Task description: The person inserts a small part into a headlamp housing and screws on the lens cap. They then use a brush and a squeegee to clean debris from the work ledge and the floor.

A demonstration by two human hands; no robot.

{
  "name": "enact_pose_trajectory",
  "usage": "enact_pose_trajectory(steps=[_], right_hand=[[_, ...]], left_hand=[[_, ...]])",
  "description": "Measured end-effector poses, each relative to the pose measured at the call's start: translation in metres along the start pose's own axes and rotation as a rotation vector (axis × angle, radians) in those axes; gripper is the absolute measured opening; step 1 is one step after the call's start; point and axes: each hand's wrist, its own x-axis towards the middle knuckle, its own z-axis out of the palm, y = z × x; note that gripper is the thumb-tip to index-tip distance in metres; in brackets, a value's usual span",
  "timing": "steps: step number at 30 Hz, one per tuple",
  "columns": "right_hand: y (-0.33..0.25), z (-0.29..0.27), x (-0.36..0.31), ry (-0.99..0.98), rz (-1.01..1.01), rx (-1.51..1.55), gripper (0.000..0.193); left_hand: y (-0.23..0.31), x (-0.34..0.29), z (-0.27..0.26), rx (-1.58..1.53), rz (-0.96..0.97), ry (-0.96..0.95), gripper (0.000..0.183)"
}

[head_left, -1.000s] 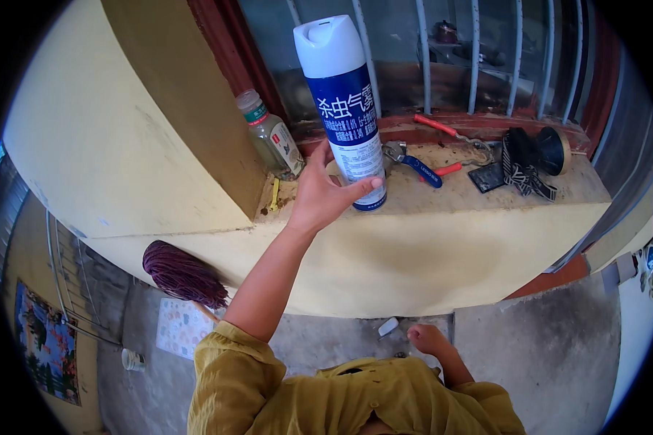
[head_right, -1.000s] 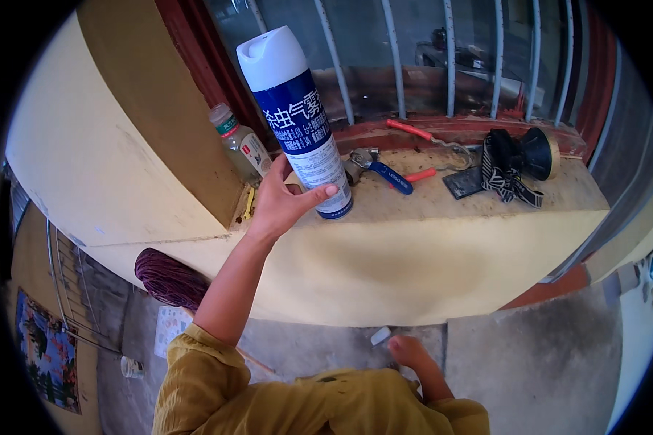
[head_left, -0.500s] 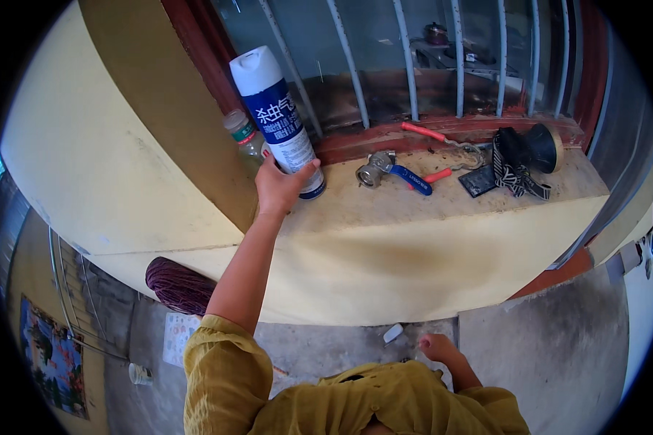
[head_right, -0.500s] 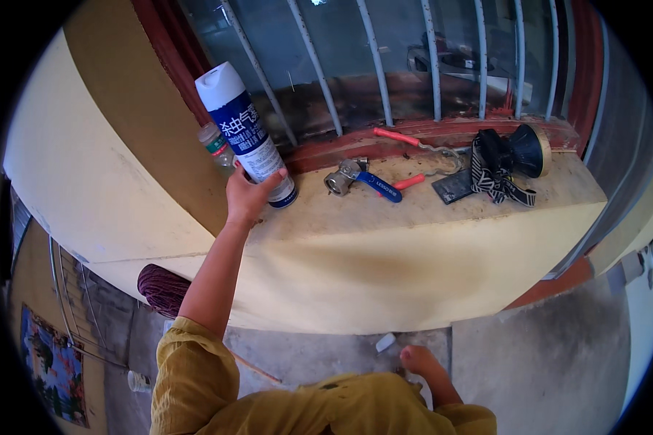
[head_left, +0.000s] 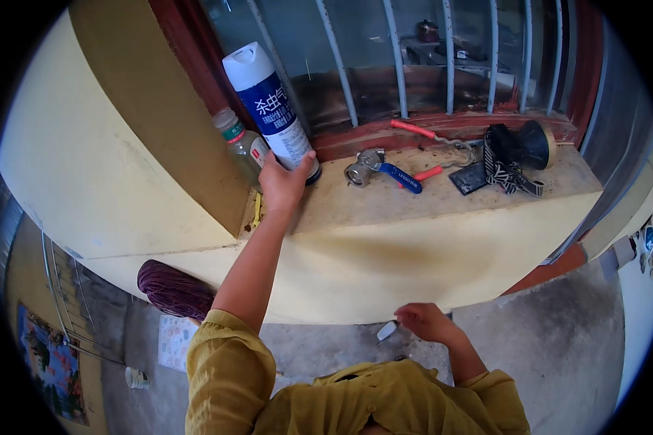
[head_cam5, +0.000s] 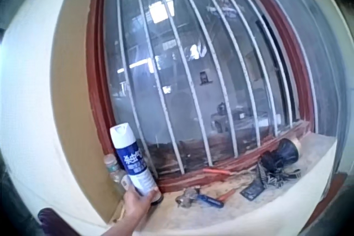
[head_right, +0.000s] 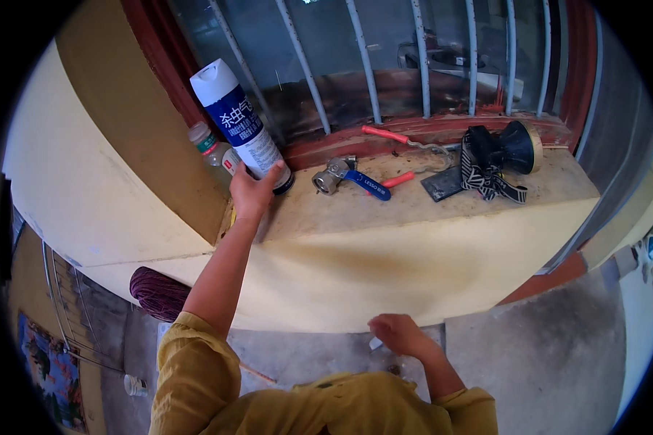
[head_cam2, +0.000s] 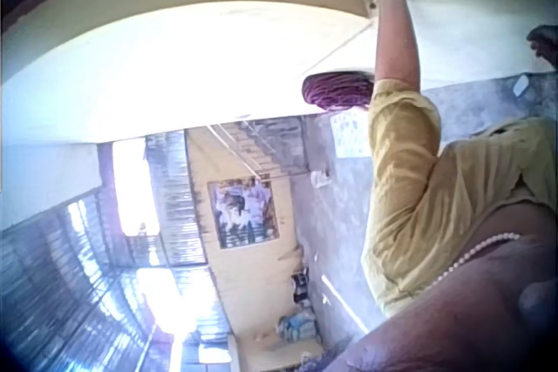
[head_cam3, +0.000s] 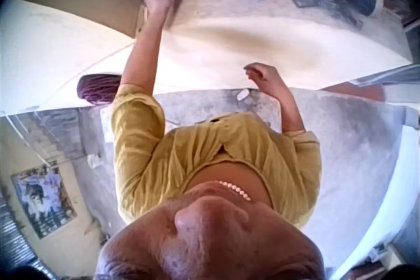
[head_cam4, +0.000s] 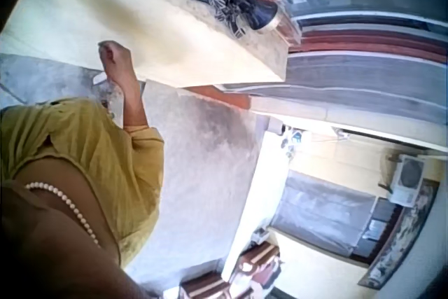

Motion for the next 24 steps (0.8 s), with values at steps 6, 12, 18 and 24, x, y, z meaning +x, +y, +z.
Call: enact_pose_trajectory(steps=[6, 12, 18, 24], right_hand=[[-0.124, -0.092, 0.070, 0.578, -0.386, -0.121, 0.016], [-0.140, -0.114, 0.156, 0.546, -0.348, -0.733, 0.022], [-0.151, -0.113, 0.164, 0.401, -0.105, -0.432, 0.019], [-0.156, -0.095, 0.160, 0.459, -0.121, -0.301, 0.019]], left_hand=[[0.006, -0.001, -0.010, 0.053, 0.014, -0.064, 0.053], [0.003, -0.001, -0.012, -0.007, 0.023, -0.058, 0.059], [0.002, -0.038, -0.038, -0.226, -0.001, -0.018, 0.060], [-0.016, -0.117, -0.105, -0.409, 0.084, -0.207, 0.047]])
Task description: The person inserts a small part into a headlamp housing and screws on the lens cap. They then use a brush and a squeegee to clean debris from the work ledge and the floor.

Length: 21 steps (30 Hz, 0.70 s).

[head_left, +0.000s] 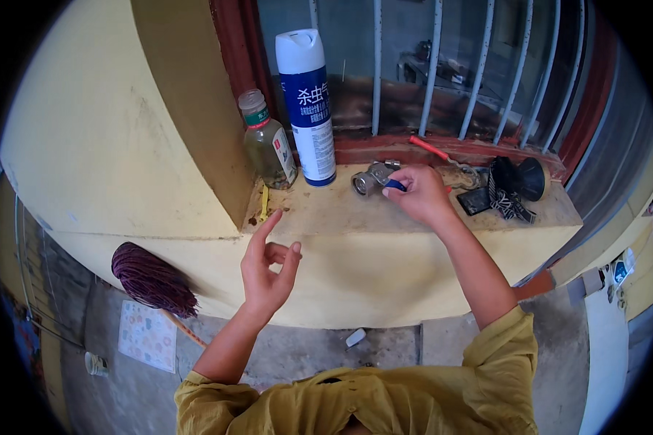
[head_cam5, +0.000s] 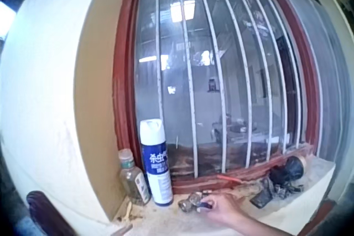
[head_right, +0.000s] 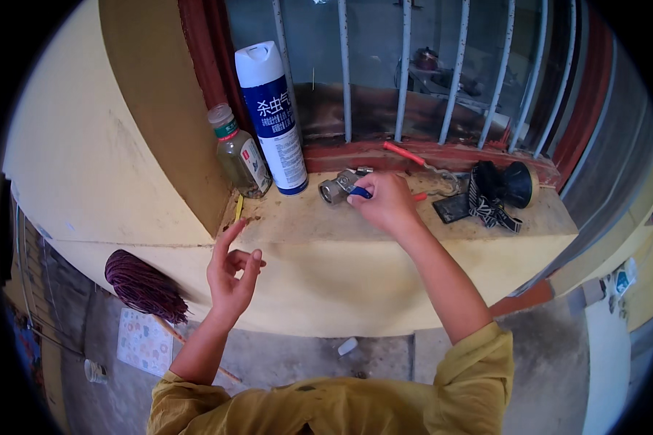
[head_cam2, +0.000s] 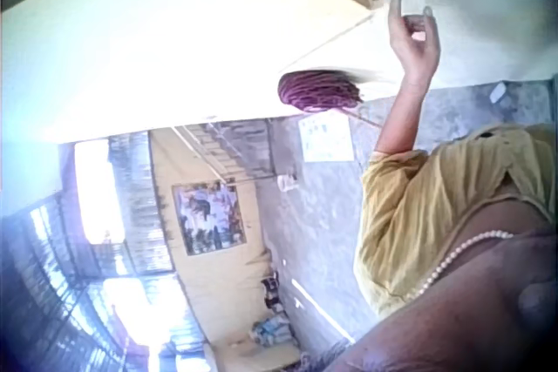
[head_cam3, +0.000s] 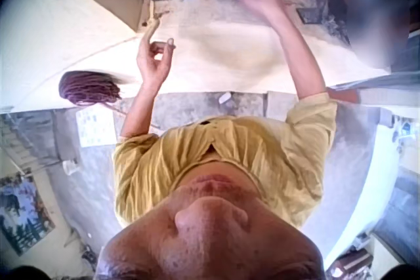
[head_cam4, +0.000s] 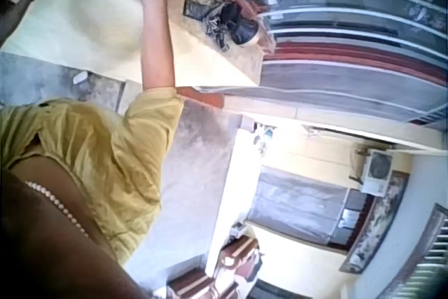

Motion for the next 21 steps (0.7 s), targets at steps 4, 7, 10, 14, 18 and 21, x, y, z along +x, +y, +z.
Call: enact_pose_trajectory(steps=[4, 7, 10, 14, 18, 21], right_hand=[[-0.024, 0.027, 0.011, 0.042, -0.062, -0.094, 0.016], [-0.022, 0.038, 0.018, 0.108, 0.005, -0.169, 0.015], [-0.031, 0.043, 0.019, 0.143, 0.138, -0.090, 0.019], [-0.042, 0.075, 0.016, 0.138, 0.320, 0.484, 0.024], [-0.054, 0.103, 0.014, 0.212, 0.303, 0.572, 0.025], [-0.054, 0.096, 0.003, 0.220, 0.276, 0.542, 0.026]], left_hand=[[-0.020, -0.056, -0.033, 0.143, 0.045, -0.017, 0.046], [-0.029, -0.081, -0.052, 0.196, 0.024, 0.005, 0.045], [-0.038, -0.104, -0.079, 0.252, -0.038, 0.050, 0.043], [-0.058, -0.125, -0.106, 0.288, -0.122, 0.055, 0.037], [-0.064, -0.127, -0.112, 0.256, -0.123, 0.043, 0.036], [-0.062, -0.126, -0.108, 0.215, -0.080, 0.025, 0.036]])
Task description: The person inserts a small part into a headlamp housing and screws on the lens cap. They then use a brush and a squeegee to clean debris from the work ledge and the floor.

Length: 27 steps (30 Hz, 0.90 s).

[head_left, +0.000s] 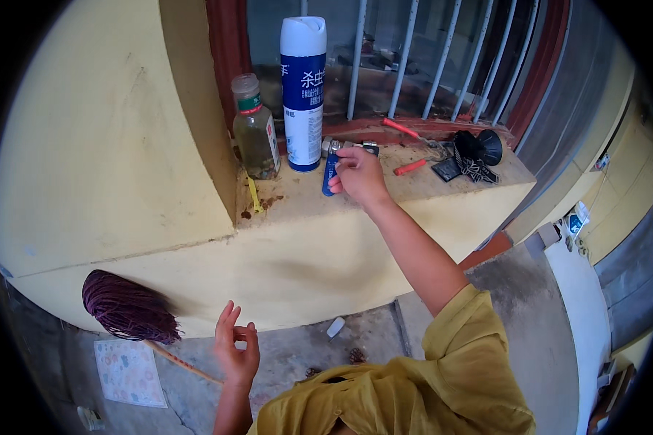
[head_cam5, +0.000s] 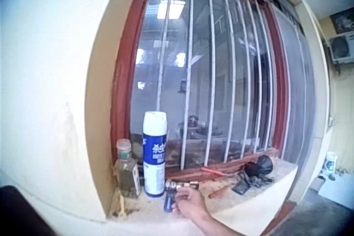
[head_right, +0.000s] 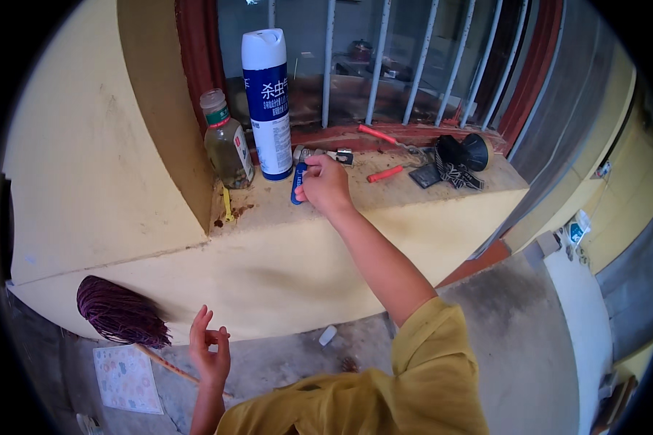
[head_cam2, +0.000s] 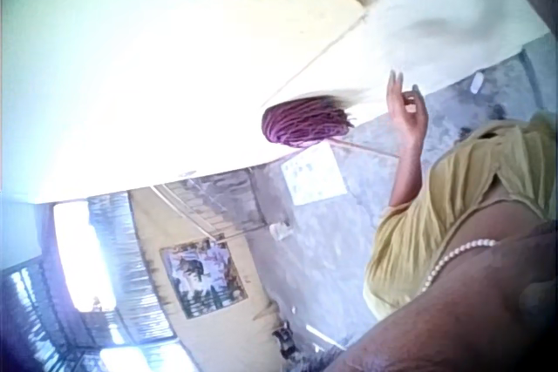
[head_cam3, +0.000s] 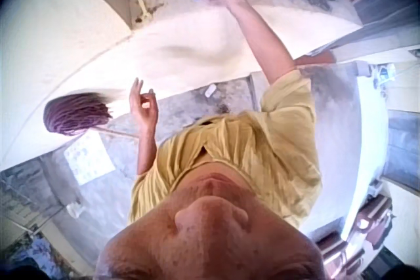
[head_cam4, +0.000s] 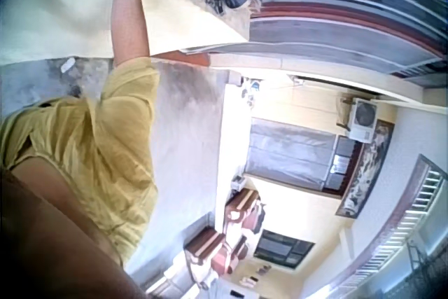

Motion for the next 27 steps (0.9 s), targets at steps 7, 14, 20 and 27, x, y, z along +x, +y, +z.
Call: enact_pose_trajectory(steps=[7, 14, 20, 27], right_hand=[[0.006, -0.110, 0.010, 0.372, -0.288, -0.698, 0.018], [-0.012, -0.099, 0.045, 0.139, -0.079, -0.953, 0.026], [0.004, -0.095, 0.088, -0.186, -0.165, -0.899, 0.027], [-0.004, -0.100, 0.105, -0.243, -0.760, -1.132, 0.017]], left_hand=[[-0.028, -0.023, -0.003, -0.049, 0.006, -0.048, 0.037], [-0.034, -0.041, -0.013, -0.023, -0.133, -0.034, 0.031], [-0.024, -0.051, 0.013, 0.002, -0.210, 0.103, 0.028], [0.006, -0.063, 0.076, 0.063, -0.249, 0.146, 0.024]])
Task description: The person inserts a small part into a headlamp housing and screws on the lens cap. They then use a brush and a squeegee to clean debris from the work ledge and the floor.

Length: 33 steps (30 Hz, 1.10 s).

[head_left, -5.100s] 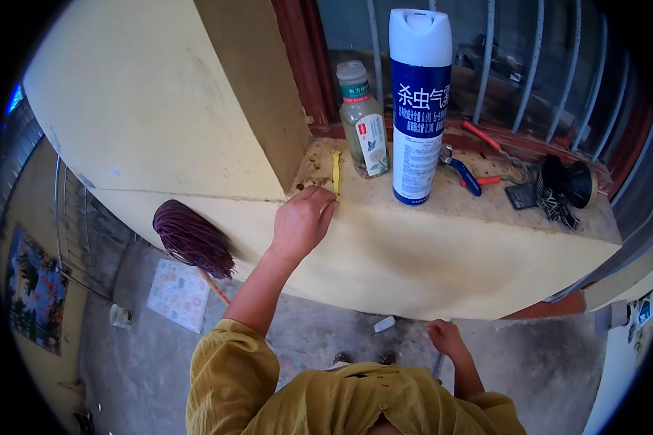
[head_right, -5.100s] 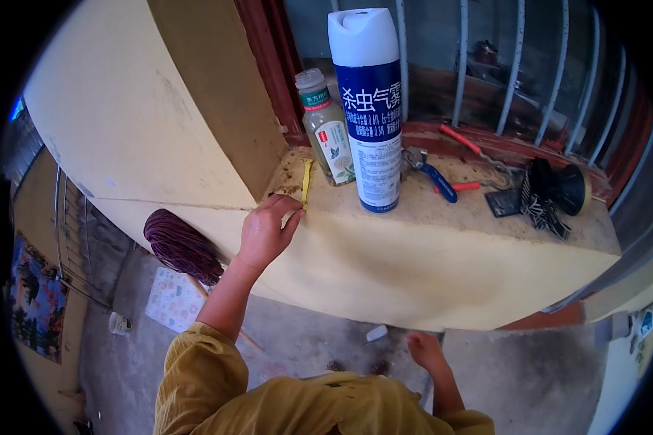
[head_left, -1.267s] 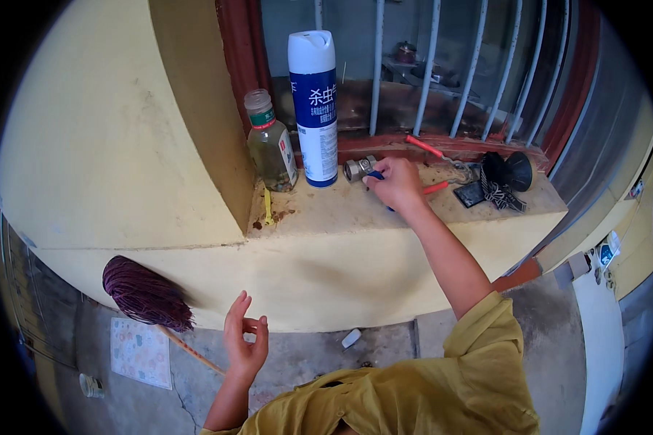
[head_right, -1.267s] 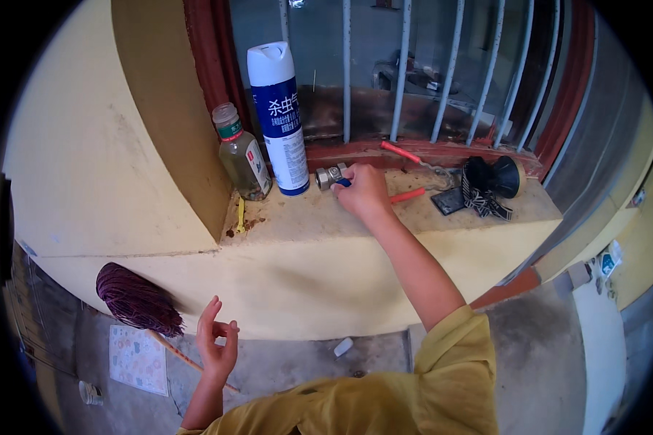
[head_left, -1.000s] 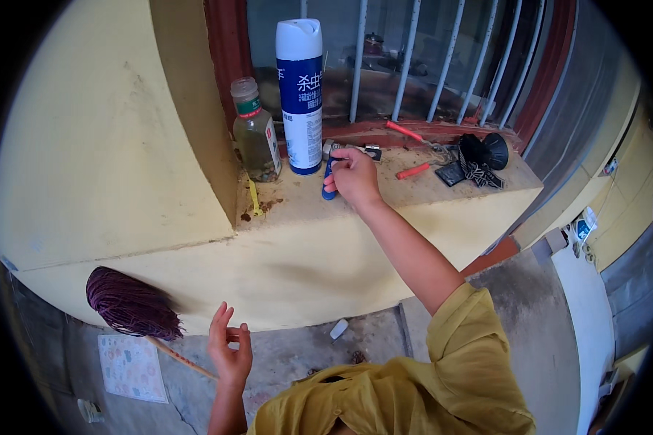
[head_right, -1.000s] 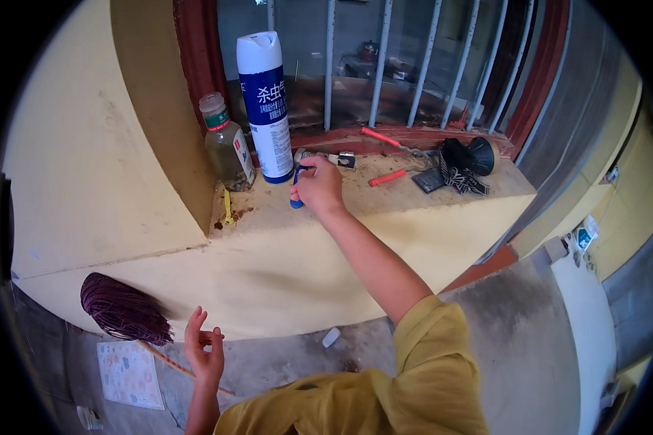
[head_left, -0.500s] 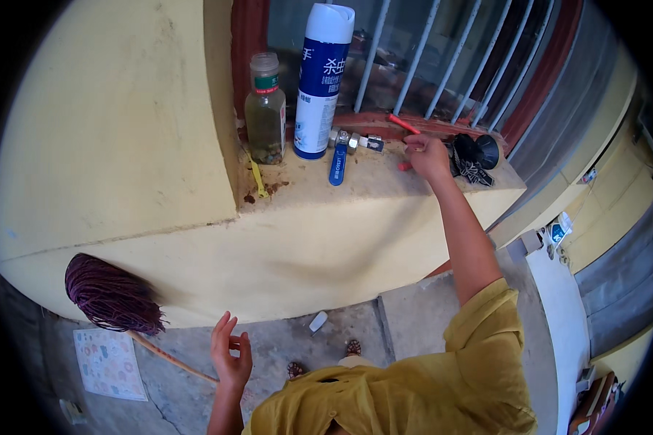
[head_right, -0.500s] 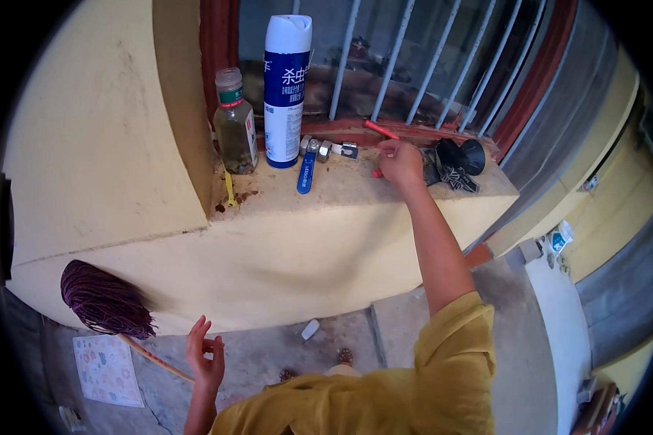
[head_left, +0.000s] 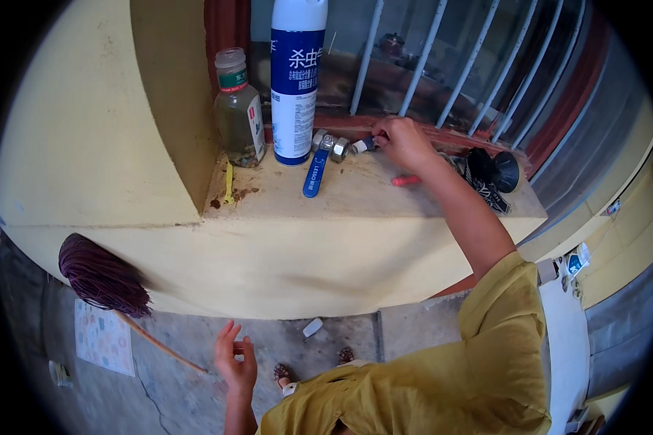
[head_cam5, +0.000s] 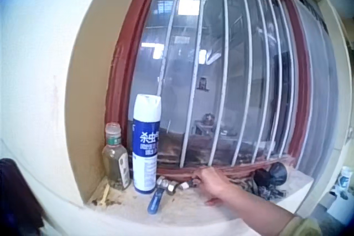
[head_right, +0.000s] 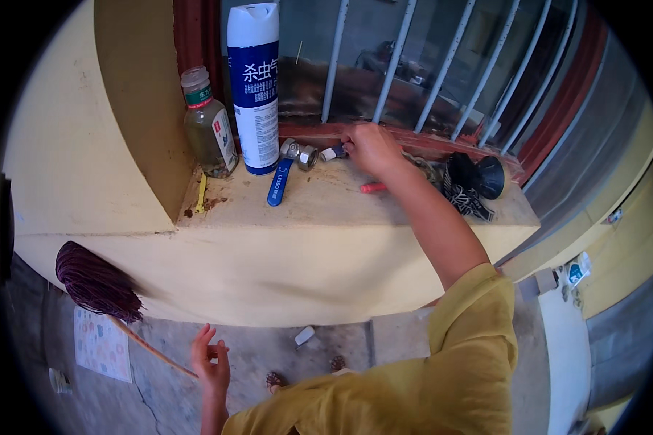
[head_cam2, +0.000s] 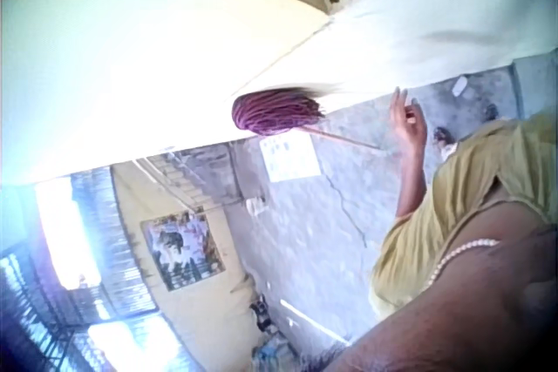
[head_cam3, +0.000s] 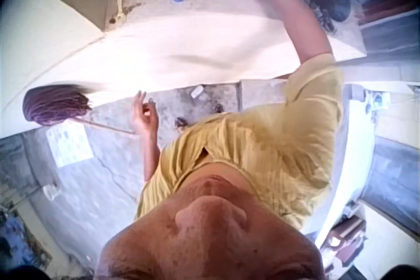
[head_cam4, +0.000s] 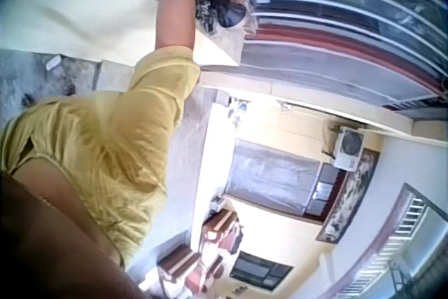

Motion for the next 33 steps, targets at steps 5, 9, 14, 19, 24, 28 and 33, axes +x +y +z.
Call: enact_pose_trajectory(steps=[5, 9, 14, 19, 24, 28, 33], right_hand=[[0.019, -0.028, -0.002, -0.293, 0.039, 0.270, 0.014], [0.041, -0.074, -0.009, -0.244, 0.130, 0.335, 0.013], [0.075, -0.098, -0.022, -0.316, 0.165, 0.179, 0.016], [0.101, -0.076, -0.035, -0.460, 0.050, -0.078, 0.020], [0.086, -0.064, -0.028, -0.522, 0.061, -0.265, 0.020], [0.094, -0.055, -0.026, -0.336, -0.015, -0.110, 0.016], [0.065, -0.088, -0.019, -0.044, -0.028, 0.190, 0.014]], left_hand=[[0.030, -0.009, 0.038, 0.080, 0.068, 0.012, 0.024], [0.046, -0.019, 0.054, 0.062, 0.025, 0.032, 0.024], [0.065, -0.014, 0.057, 0.111, 0.012, 0.001, 0.023], [0.091, 0.007, 0.083, 0.094, 0.154, 0.015, 0.024], [0.114, 0.011, 0.116, 0.010, 0.242, -0.070, 0.026], [0.117, 0.012, 0.116, 0.008, 0.306, -0.110, 0.023], [0.100, 0.021, 0.097, 0.008, 0.295, -0.118, 0.024]])
